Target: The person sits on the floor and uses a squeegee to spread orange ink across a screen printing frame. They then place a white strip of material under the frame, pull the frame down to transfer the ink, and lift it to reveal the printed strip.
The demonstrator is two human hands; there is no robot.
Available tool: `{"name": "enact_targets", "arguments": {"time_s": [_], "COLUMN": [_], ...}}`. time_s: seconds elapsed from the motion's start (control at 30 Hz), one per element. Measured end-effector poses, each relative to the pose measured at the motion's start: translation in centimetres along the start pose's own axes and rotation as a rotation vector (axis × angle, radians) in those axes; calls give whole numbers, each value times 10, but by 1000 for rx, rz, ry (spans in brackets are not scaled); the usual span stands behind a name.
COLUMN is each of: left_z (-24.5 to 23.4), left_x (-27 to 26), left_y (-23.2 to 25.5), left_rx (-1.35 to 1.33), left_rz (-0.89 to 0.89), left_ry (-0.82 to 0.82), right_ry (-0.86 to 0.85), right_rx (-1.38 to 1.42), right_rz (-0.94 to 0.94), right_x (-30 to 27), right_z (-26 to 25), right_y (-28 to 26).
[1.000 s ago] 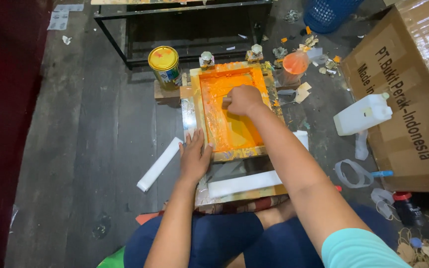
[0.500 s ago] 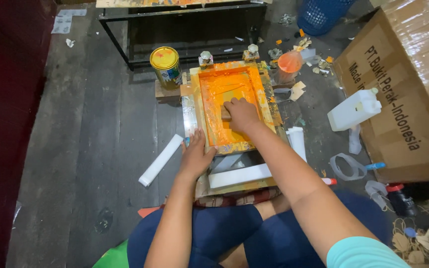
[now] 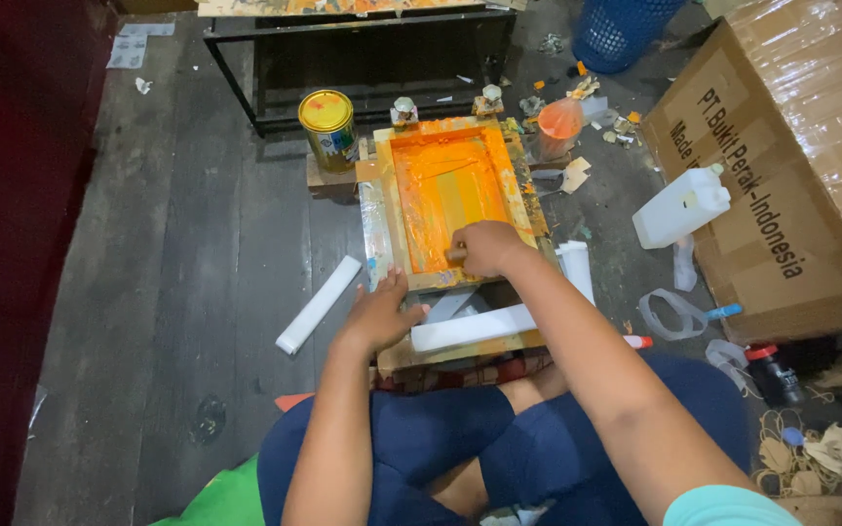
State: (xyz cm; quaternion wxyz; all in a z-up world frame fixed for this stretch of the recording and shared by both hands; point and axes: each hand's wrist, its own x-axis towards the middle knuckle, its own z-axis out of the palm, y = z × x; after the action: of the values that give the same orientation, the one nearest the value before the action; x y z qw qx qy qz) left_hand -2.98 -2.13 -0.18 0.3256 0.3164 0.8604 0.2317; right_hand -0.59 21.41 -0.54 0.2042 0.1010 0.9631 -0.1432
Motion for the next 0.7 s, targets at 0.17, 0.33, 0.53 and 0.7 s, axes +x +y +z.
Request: {"name": "enact_targets", "arguments": {"time_s": [0.17,0.33,0.53,0.7], "left_z": [0,-1,-3,-9], "left_x": [-6,-13,-12,-14], "left_y": [-1,4,4,6], "left_rx": [53,128,90,-27], "left_rz": [-21,-16,-17,-15], "left_ry": [-98,-125,-154,-174], "right_ry": [22,58,86,207], "right_rx": [37,22,-30,-131], "right_rz": [28,42,25,-5], "right_x": [-26,-33,-21,1], "right_z": [3,2,9,-1], "right_y": [-9,-14,-6,-4]}}
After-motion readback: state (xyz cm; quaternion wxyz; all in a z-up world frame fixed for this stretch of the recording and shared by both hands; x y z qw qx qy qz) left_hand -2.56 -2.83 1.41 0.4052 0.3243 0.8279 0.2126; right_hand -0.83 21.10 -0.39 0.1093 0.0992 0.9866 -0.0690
